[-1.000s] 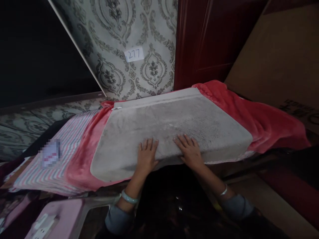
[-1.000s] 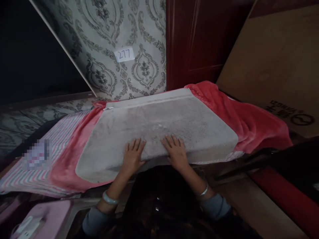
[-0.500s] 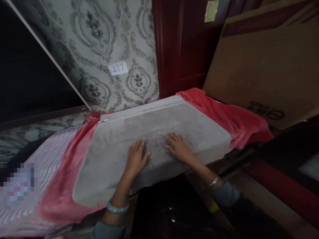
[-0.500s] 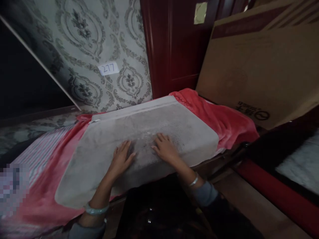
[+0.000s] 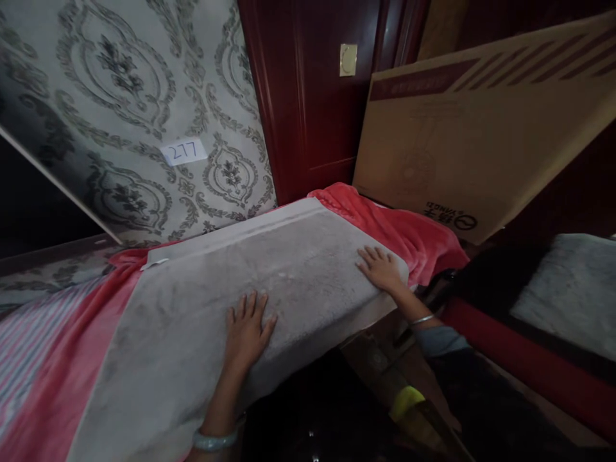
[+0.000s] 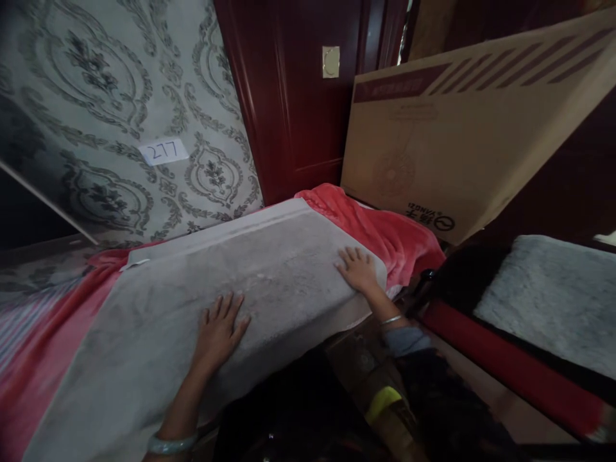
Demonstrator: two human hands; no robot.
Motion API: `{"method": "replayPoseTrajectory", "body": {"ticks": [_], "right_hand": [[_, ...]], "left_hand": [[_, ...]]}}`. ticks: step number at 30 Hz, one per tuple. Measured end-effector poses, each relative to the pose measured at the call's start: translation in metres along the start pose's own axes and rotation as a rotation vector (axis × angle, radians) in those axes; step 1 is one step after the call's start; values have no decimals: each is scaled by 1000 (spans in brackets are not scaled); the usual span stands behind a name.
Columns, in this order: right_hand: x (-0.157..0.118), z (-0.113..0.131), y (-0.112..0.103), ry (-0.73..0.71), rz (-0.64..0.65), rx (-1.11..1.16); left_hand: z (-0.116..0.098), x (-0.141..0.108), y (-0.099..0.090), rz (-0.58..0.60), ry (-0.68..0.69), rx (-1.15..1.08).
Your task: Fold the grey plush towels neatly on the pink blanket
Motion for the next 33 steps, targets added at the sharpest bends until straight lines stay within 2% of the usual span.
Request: {"method": "replayPoseTrajectory", "body": {"ticks": [2, 4, 6, 8, 10, 12, 15, 18, 21, 26, 29, 33], "right_hand": [[3, -24, -4, 88, -13, -17], [7, -27, -9, 134, -30, -25], [14, -9, -13, 94, -54, -10], [23, 23, -15, -11, -52, 39], [32, 54, -12, -111, -6, 87], [38, 72, -5, -156, 49, 90], [40, 75, 9, -163, 77, 46], [41, 65, 22, -185, 27, 39], [42, 56, 32, -232, -31, 51], [43, 52, 41, -255, -57, 69], [42, 52, 41, -248, -83, 82], [41, 54, 40, -243, -85, 92]], "left_hand": [[-1, 1, 1, -6, 0, -4], [0, 2, 2, -18, -1, -4], [1, 2, 3, -29, -2, -6], [2, 2, 3, -32, -2, -11], [1, 2, 2, -23, 0, -12], [-1, -1, 0, -2, -3, -12], [-6, -6, -4, 29, -25, -21], [-1, -11, -4, 47, -94, -21], [29, -20, -2, 68, -225, 5], [121, -61, 3, 149, -512, 77], [169, -88, 4, 177, -629, 102], [208, -107, 7, 182, -704, 98]]}}
Point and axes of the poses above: each hand's wrist, its own x-axis towards the middle knuckle, its own y-axis out of the palm, z = x × y, the point moved 4 cm from there along x, towards the middle knuckle, and after that the axes turned 7 degrees about x, right-handed, at the moved point
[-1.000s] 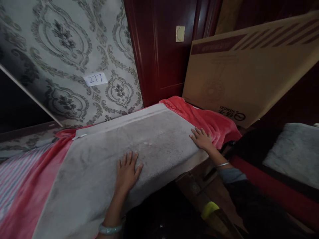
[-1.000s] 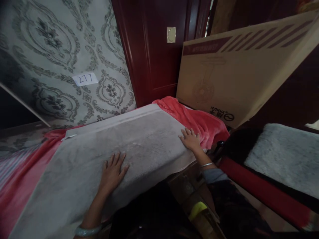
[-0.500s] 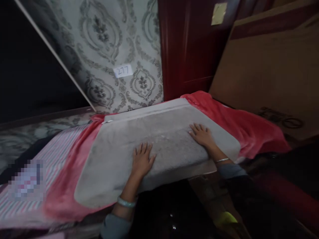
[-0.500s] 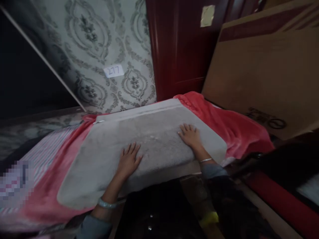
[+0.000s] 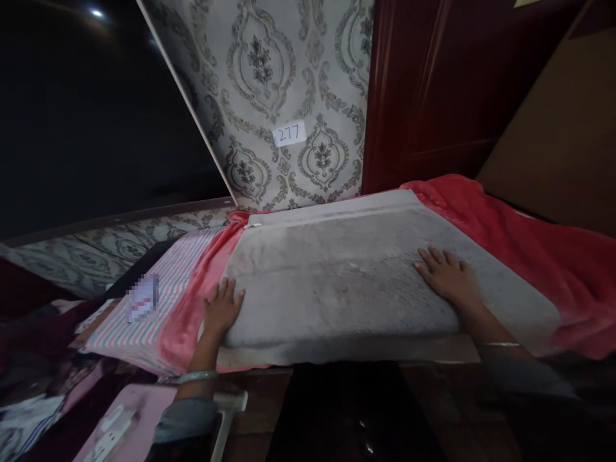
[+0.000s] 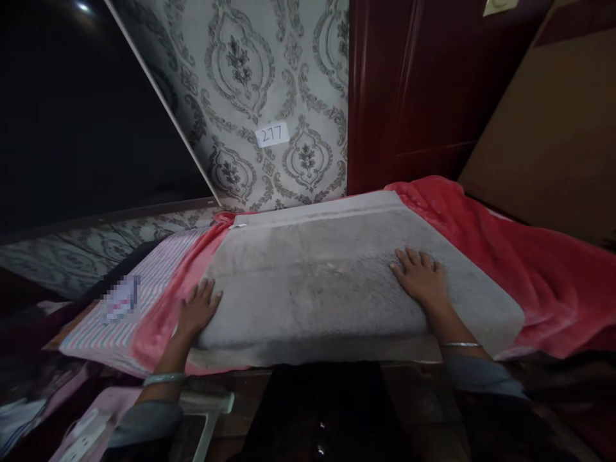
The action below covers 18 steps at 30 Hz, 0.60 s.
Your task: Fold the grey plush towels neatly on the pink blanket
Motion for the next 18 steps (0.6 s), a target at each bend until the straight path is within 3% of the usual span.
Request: {"method": "replayPoseTrajectory", "body": {"ticks": [4, 7, 10, 12, 14, 16, 18], "right_hand": [[0, 1, 0, 14, 14, -5], [1, 1, 0, 13, 9, -4], [0, 2, 0, 1, 13, -1], [0, 2, 0, -3, 19, 0], [0, 2, 0, -7, 20, -2], [0, 2, 1, -12, 22, -11], [1, 2, 1, -8, 25, -24]], "left_hand": [[17, 8, 2, 4, -37, -31], [17, 8, -6, -27, -89, -42], [0, 6, -18, -112, -56, -25], [-21, 5, -24, -154, 85, -17], [-37, 6, -23, -107, 216, -25], [-40, 10, -18, -39, 220, -34], [-30, 15, -13, -15, 125, -42]]}}
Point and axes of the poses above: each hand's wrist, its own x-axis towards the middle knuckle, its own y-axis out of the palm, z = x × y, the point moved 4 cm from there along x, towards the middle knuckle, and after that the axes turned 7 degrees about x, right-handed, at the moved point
